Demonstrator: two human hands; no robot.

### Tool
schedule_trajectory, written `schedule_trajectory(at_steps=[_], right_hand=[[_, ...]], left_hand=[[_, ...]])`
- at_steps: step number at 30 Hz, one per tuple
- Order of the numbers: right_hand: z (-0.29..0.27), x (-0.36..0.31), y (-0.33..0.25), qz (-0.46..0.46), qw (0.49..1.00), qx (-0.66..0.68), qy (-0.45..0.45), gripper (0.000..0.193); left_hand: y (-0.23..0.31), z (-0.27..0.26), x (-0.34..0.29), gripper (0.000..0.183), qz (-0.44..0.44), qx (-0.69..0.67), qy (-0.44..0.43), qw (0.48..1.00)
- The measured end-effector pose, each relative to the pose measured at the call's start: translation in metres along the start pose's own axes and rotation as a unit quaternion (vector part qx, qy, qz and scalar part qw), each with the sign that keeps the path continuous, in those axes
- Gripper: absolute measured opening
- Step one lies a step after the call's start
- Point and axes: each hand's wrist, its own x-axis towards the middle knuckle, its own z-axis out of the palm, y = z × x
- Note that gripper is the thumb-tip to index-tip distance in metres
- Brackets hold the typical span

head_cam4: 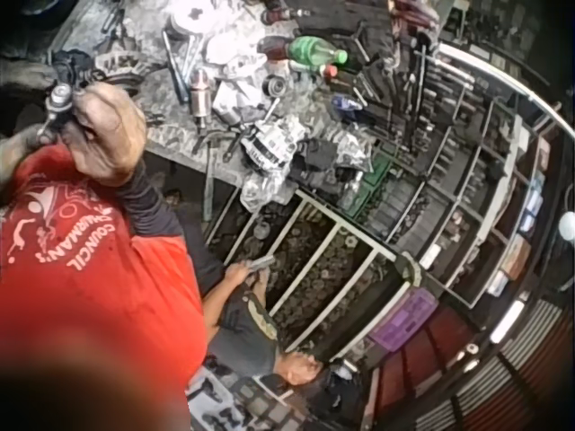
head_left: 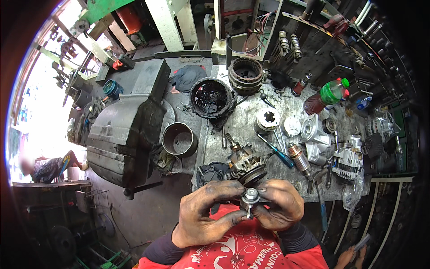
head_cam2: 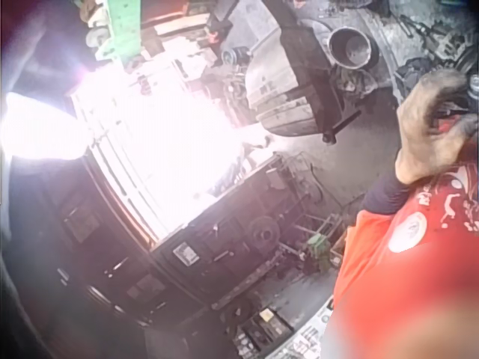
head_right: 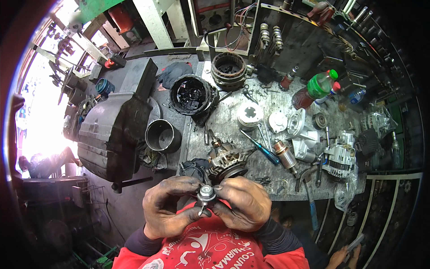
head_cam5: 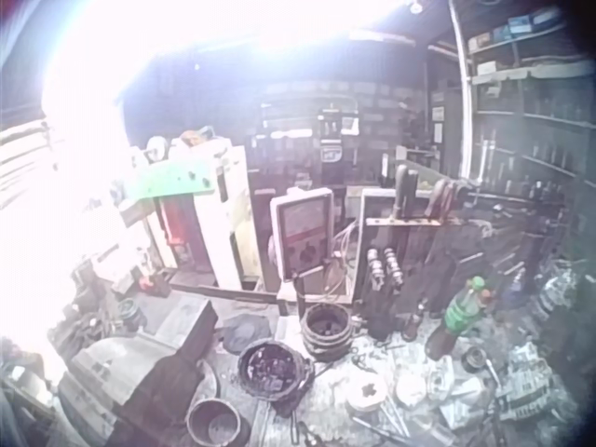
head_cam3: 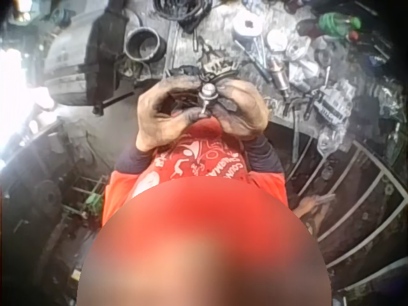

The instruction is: The person disassembles a small mechanical component using a hammer and screwdriver. They remove a pin, separate the parts, and then reassemble the component by inserting the pin back into place.

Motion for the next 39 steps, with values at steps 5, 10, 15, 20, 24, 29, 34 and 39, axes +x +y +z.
schedule_trajectory(at_steps=[5,10,15,20,24,29,34,39], right_hand=[[0.006,-0.005,0.002,0.049,0.998,0.041,0.019,0.046],[0.01,-0.009,0.003,0.056,0.996,0.051,0.041,0.046],[0.013,-0.013,0.005,0.061,0.997,0.04,0.037,0.043],[0.033,-0.027,0.013,0.071,0.997,0.01,0.04,0.044],[0.044,-0.041,0.016,0.117,0.993,0.03,0.001,0.046],[0.016,-0.064,0.033,0.156,0.988,-0.01,-0.019,0.039],[-0.071,-0.107,0.069,0.317,0.924,-0.208,0.045,0.027],[-0.162,-0.152,0.102,0.447,0.814,-0.302,0.217,0.024]], left_hand=[[0.001,0.008,-0.004,0.048,-0.06,-0.083,0.033,0.994],[-0.002,0.014,-0.007,0.054,-0.086,-0.151,0.046,0.984],[-0.004,0.018,-0.011,0.052,-0.114,-0.151,0.07,0.979],[-0.012,0.019,-0.018,0.049,-0.168,-0.122,0.107,0.972],[-0.028,0.008,-0.024,0.044,-0.207,-0.113,0.121,0.964],[-0.052,-0.022,-0.034,0.042,-0.166,-0.122,0.166,0.964],[-0.056,-0.08,-0.046,0.038,-0.112,0.024,0.259,0.959],[-0.048,-0.161,-0.056,0.037,-0.096,0.204,0.296,0.928]])
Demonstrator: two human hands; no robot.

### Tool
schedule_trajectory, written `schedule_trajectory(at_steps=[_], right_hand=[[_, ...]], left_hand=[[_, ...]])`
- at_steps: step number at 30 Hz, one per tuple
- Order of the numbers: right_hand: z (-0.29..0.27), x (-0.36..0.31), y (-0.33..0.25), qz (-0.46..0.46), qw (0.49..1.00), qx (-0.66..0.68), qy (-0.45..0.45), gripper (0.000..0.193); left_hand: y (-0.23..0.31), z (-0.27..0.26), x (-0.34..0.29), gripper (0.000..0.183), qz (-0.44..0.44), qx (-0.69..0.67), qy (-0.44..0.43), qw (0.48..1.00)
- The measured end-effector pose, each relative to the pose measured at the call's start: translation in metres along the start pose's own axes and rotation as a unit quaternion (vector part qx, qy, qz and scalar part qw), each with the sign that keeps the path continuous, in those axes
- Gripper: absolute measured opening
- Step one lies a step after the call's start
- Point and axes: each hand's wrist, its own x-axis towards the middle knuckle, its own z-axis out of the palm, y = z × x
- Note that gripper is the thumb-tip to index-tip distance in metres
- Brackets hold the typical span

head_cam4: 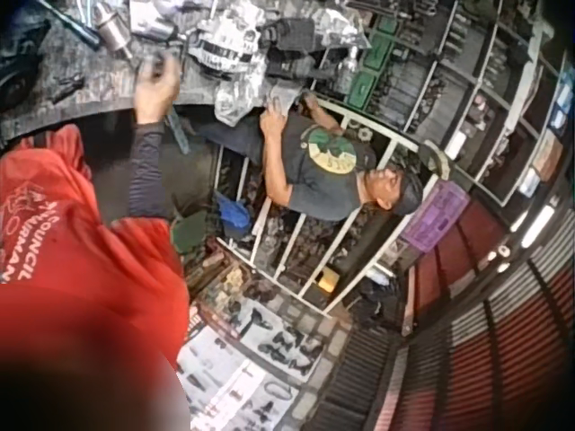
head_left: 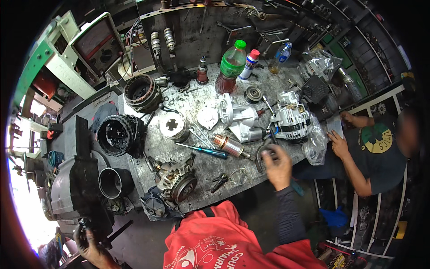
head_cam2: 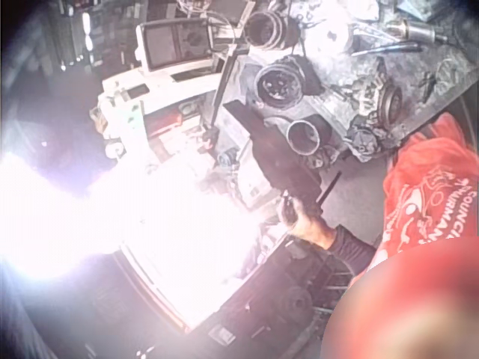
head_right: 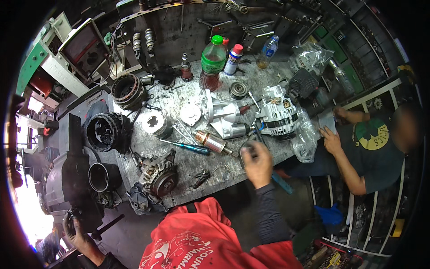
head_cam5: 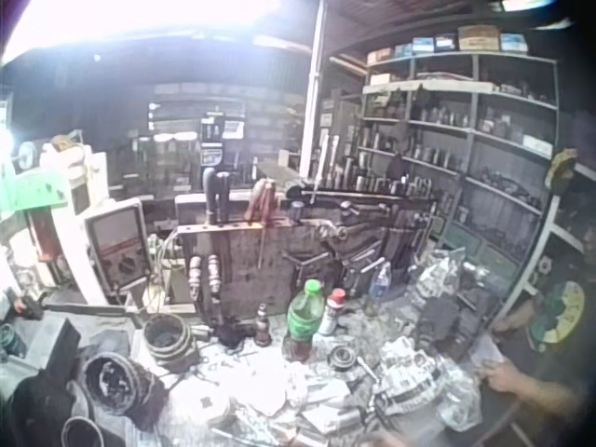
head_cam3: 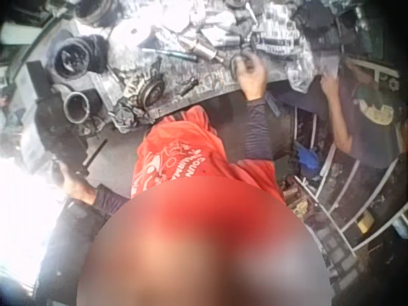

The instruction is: The person disassembles a small mechanical component using a hammer and screwdriver. They remove a pin, separate the parts, and then reassemble the component by inserting the pin back into place.

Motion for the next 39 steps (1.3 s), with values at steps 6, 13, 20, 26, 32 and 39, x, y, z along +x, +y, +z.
schedule_trajectory(at_steps=[6,13,20,26,32,39], right_hand=[[-0.036,0.027,0.044,0.046,0.996,0.041,0.063,0.021],[-0.034,0.047,0.053,0.035,0.998,0.025,0.043,0.021],[-0.03,0.087,0.023,0.003,0.999,0.043,0.018,0.027],[-0.028,0.151,-0.037,-0.098,0.986,0.136,-0.001,0.027],[-0.03,0.203,-0.136,-0.224,0.964,0.143,-0.024,0.021],[-0.013,0.29,-0.247,-0.375,0.917,0.13,0.042,0.022]], left_hand=[[-0.03,-0.054,0.024,0.034,0.051,0.091,0.082,0.991],[-0.012,-0.039,0.013,0.036,0.138,0.363,0.147,0.91],[-0.003,-0.012,0.004,0.049,-0.046,0.385,0.249,0.887],[-0.002,-0.002,0.006,0.032,0.031,0.373,0.276,0.885],[0.001,0.006,0.005,0.032,0.033,0.235,0.287,0.928],[-0.036,-0.021,0.015,0.031,0.01,0.182,0.246,0.952]])
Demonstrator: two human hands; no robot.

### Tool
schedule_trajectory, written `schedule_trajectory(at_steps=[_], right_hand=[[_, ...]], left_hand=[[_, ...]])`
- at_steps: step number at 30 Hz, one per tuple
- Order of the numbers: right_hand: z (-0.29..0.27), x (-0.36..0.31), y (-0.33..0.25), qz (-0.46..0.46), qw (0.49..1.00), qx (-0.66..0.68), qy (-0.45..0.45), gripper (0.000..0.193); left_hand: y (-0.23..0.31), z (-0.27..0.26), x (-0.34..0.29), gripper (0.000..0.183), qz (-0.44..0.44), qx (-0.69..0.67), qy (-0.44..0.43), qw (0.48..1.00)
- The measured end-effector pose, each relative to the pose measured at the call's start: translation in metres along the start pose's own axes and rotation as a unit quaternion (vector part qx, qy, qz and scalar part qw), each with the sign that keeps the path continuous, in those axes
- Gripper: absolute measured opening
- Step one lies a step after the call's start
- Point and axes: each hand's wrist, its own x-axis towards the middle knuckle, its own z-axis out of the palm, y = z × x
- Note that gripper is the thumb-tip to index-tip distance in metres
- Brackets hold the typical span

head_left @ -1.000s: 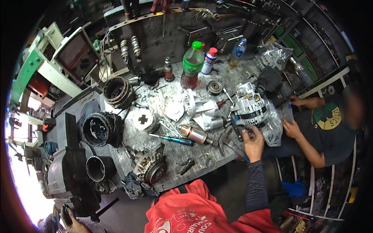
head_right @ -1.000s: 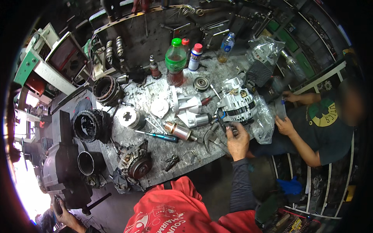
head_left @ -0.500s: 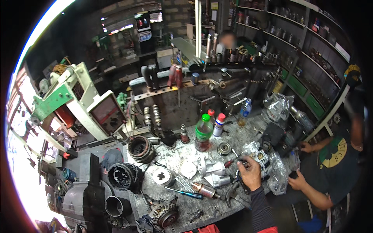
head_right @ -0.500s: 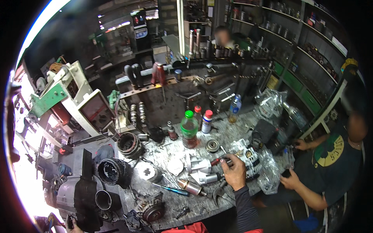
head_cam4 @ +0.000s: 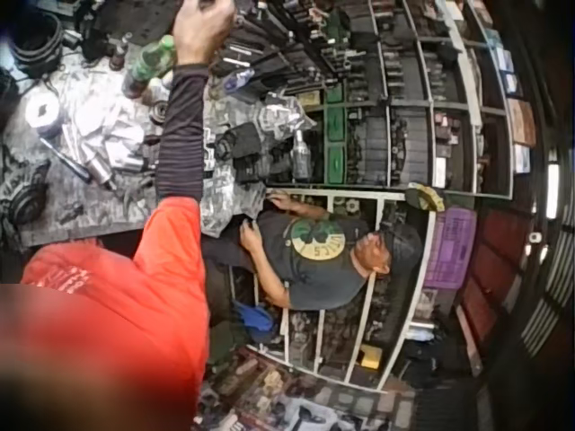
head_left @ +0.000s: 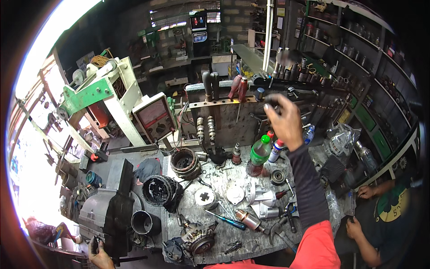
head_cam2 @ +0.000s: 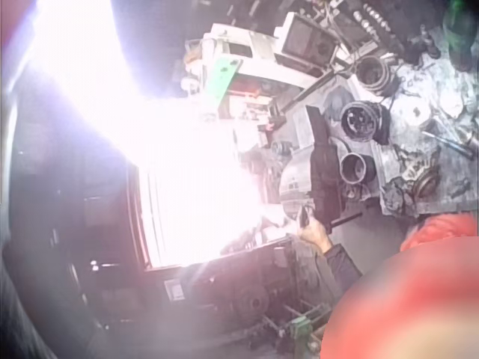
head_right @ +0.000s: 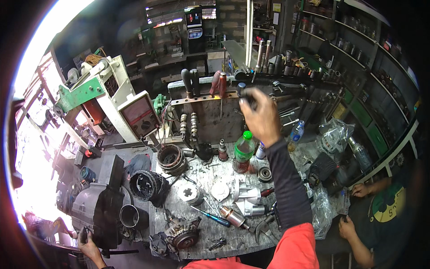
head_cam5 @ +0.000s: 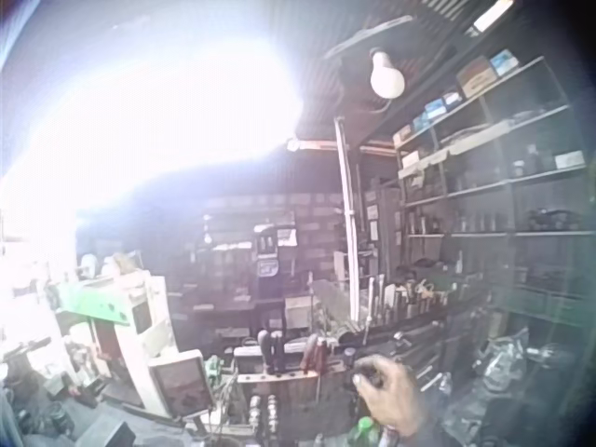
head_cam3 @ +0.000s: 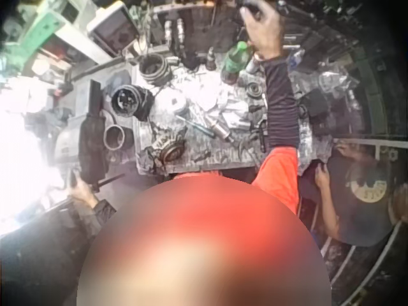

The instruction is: The person disassembles a small mechanical component using a hammer and screwdriver. They remove a pin, separate the parts, and then reassemble the component by inserting the pin back into place.

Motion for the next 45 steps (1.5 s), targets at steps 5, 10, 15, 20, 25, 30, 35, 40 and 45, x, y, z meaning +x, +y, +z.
schedule_trajectory(at_steps=[5,10,15,20,25,30,35,40,45], right_hand=[[0.015,0.052,0.012,0.027,0.999,0.039,0.016,0.022],[0.014,0.053,0.025,0.105,0.989,0.097,0.025,0.021],[0.012,0.046,0.029,0.004,0.985,-0.161,0.061,0.022],[0.032,0.049,0.036,0.002,0.96,-0.28,-0.012,0.037],[0.055,0.07,0.068,0.022,0.966,-0.259,-0.015,0.045],[0.05,0.109,0.094,0.003,0.965,-0.262,0.029,0.055],[0.006,0.071,0.08,-0.013,0.988,-0.145,0.043,0.046],[0.006,-0.084,-0.026,0.175,0.933,0.307,-0.07,0.042],[0.07,-0.226,-0.202,0.241,0.891,0.259,-0.284,0.043]], left_hand=[[0.004,-0.002,-0.003,0.034,-0.015,-0.017,-0.009,1.0],[0.009,0.003,-0.01,0.035,-0.047,-0.11,0.007,0.993],[0.009,0.003,-0.011,0.035,-0.05,-0.092,-0.003,0.995],[0.017,0.0,-0.009,0.036,-0.054,-0.079,-0.008,0.995],[0.023,-0.006,-0.006,0.032,0.002,-0.038,-0.03,0.999],[0.03,-0.012,-0.005,0.033,-0.018,-0.07,-0.049,0.996],[0.037,-0.013,-0.007,0.035,-0.012,-0.117,-0.064,0.991],[0.045,-0.023,-0.004,0.034,-0.005,-0.132,-0.085,0.988],[0.037,-0.033,0.011,0.032,0.012,-0.142,-0.15,0.978]])
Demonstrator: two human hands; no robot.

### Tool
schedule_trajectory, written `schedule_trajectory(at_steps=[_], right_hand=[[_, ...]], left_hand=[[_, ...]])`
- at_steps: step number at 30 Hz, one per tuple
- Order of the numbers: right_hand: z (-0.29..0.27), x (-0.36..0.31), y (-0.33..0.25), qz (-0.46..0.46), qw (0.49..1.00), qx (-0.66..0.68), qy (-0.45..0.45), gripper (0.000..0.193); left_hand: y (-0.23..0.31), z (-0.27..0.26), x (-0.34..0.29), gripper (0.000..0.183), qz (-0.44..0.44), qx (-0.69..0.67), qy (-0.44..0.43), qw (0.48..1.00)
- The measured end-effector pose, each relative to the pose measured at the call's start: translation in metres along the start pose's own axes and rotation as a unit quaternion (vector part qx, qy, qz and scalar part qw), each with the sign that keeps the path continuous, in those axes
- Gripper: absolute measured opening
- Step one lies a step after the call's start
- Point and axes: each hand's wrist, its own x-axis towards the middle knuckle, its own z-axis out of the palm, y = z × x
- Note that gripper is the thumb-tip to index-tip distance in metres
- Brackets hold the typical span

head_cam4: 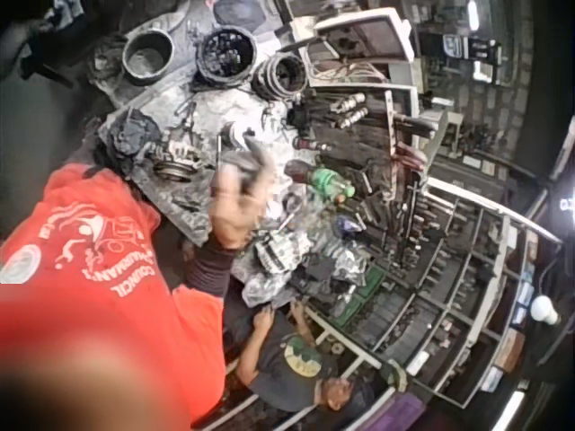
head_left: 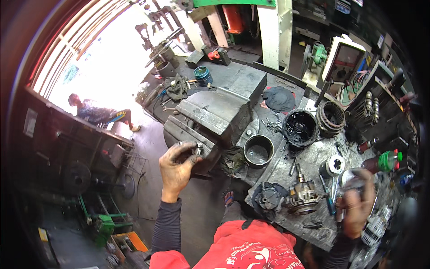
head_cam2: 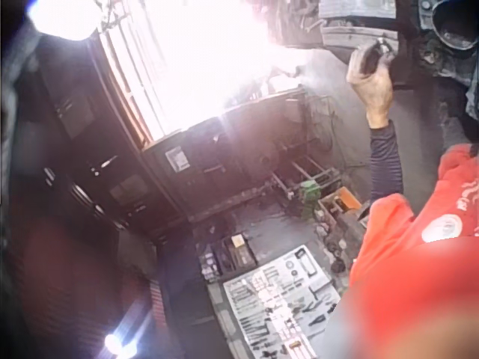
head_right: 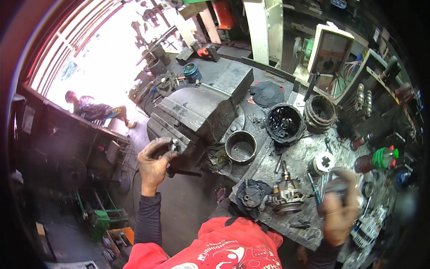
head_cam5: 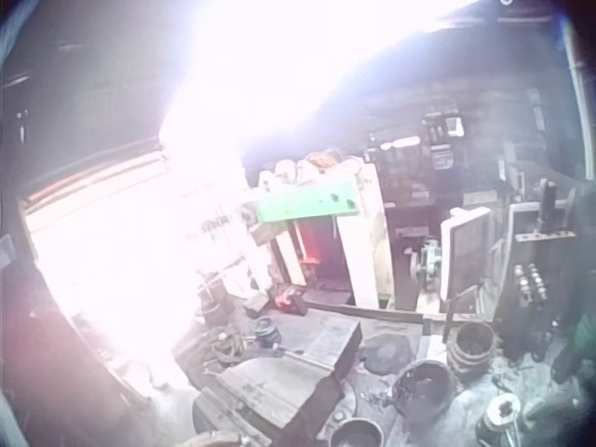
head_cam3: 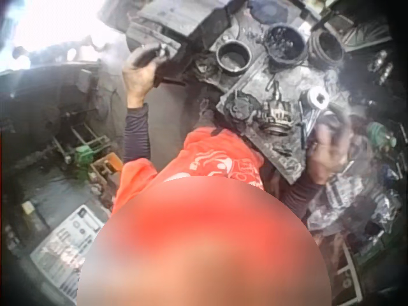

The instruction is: The person disassembles a small mechanical component using a hammer and screwdriver. They remove a pin, separate the parts, and then reassemble the component by inserting the pin back into place.

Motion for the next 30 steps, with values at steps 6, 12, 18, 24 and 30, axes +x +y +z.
schedule_trajectory(at_steps=[6,12,18,24,30], right_hand=[[0.202,-0.006,-0.02,-0.175,0.957,-0.023,-0.228,0.044],[0.265,0.007,-0.038,-0.118,0.964,-0.049,-0.235,0.044],[0.279,0.016,-0.035,-0.087,0.965,-0.003,-0.246,0.038],[0.282,0.023,-0.031,-0.091,0.959,0.001,-0.268,0.039],[0.276,0.039,-0.036,-0.081,0.945,-0.008,-0.316,0.039]], left_hand=[[-0.018,-0.018,0.02,0.057,-0.012,-0.066,-0.102,0.993],[-0.02,-0.023,0.027,0.069,-0.083,-0.124,-0.14,0.979],[-0.021,-0.024,0.028,0.07,-0.043,-0.122,-0.155,0.979],[-0.024,-0.021,0.03,0.065,-0.004,-0.124,-0.144,0.982],[-0.024,-0.027,0.03,0.073,-0.038,-0.123,-0.196,0.972]])
